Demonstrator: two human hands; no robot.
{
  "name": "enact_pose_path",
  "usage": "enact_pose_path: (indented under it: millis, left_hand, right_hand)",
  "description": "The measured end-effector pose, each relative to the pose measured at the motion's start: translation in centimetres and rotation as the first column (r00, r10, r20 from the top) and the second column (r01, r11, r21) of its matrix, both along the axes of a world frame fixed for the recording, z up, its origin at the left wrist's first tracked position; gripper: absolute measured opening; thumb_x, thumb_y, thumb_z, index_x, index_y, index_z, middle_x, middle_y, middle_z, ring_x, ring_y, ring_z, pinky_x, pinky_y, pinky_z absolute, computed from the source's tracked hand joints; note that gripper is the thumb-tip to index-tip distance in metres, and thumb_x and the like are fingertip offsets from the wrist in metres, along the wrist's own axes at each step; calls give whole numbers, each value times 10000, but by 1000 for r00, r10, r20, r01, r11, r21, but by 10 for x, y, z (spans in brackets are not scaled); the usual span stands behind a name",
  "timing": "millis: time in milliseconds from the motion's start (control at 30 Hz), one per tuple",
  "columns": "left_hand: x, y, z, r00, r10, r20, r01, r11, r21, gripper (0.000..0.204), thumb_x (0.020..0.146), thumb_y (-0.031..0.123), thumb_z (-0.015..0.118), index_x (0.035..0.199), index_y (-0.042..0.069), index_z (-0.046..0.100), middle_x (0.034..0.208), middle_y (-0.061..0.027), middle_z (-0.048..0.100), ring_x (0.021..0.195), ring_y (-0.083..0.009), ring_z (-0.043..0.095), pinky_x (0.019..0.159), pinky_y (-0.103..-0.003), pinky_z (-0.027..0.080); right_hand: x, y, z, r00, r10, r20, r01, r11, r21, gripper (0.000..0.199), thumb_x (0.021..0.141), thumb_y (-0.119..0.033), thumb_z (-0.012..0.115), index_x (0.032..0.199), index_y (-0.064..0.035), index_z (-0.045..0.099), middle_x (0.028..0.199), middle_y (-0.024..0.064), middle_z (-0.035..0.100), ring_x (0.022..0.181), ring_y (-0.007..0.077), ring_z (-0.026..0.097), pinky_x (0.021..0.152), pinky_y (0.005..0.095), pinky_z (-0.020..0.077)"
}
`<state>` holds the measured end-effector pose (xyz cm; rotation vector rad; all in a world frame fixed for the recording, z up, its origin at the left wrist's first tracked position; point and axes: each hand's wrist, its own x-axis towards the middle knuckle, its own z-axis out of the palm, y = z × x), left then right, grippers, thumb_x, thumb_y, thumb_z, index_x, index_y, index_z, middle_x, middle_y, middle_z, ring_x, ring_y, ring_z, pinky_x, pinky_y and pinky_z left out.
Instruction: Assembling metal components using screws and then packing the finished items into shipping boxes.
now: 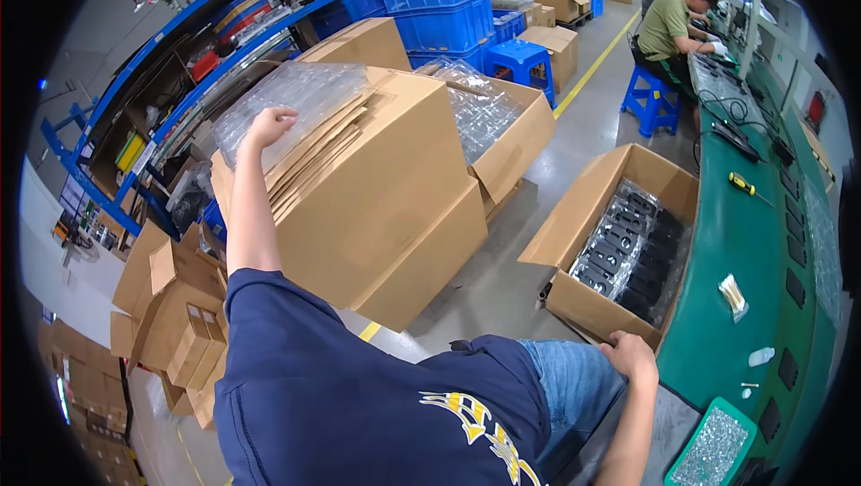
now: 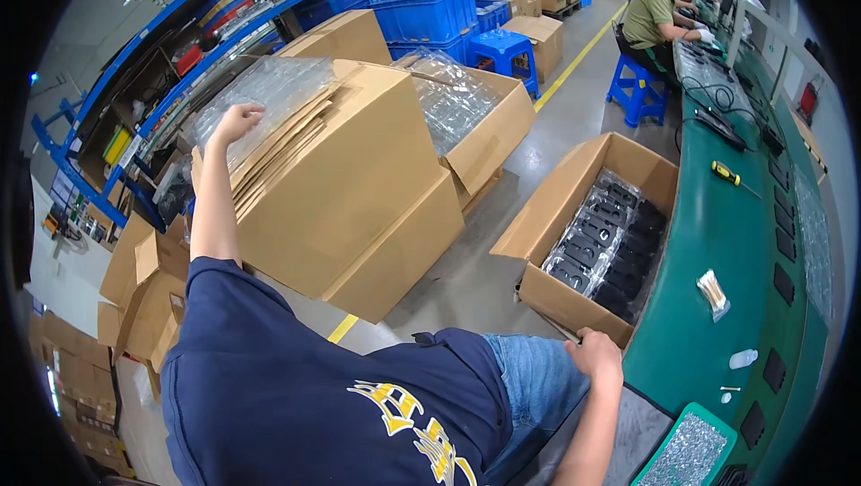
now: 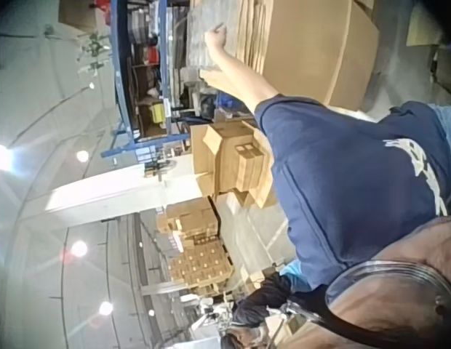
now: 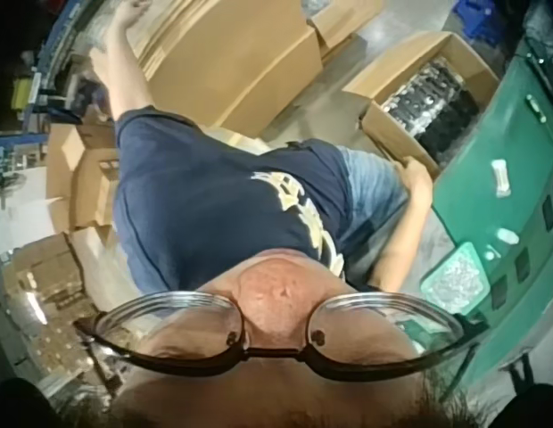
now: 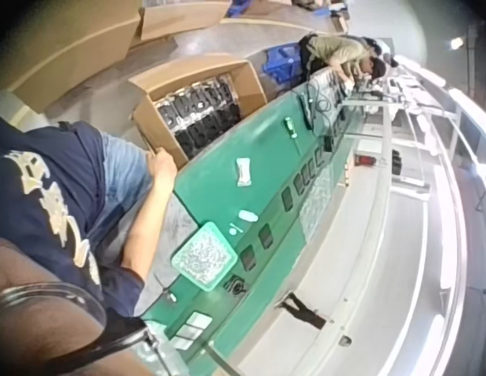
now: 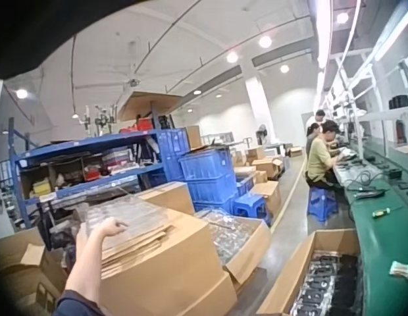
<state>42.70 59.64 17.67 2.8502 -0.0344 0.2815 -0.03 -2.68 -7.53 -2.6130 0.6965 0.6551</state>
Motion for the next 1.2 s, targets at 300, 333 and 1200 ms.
enact_pose_path:
  millis: [300,333,1200]
  left_hand:
    - [25,49,-31,1000,-18,-6,18,999,37,304,885,249,711,1136,93,782,952,-63,753,828,-206,683,827,-333,561]
    - [23,42,-34,1000,14,-28,-13,999,34,306,881,258,715,1128,93,785,955,-65,754,830,-208,683,827,-333,562]
    - [-60,-496,-199,352,-913,-205,922,376,-94,333,951,271,619,1091,-10,728,1085,-144,734,969,-303,690,884,-413,550]
  right_hand:
    - [5,4,6,998,-45,-44,46,999,27,458,911,-356,651,1290,-105,699,1263,78,721,1142,307,684,983,396,536]
    - [6,5,8,998,-54,-46,55,998,26,457,910,-354,652,1290,-104,699,1261,77,722,1141,306,684,983,396,536]
    - [-3,4,-8,996,39,82,-41,999,26,400,943,-323,639,1197,-16,670,1105,184,721,1014,381,697,905,470,546]
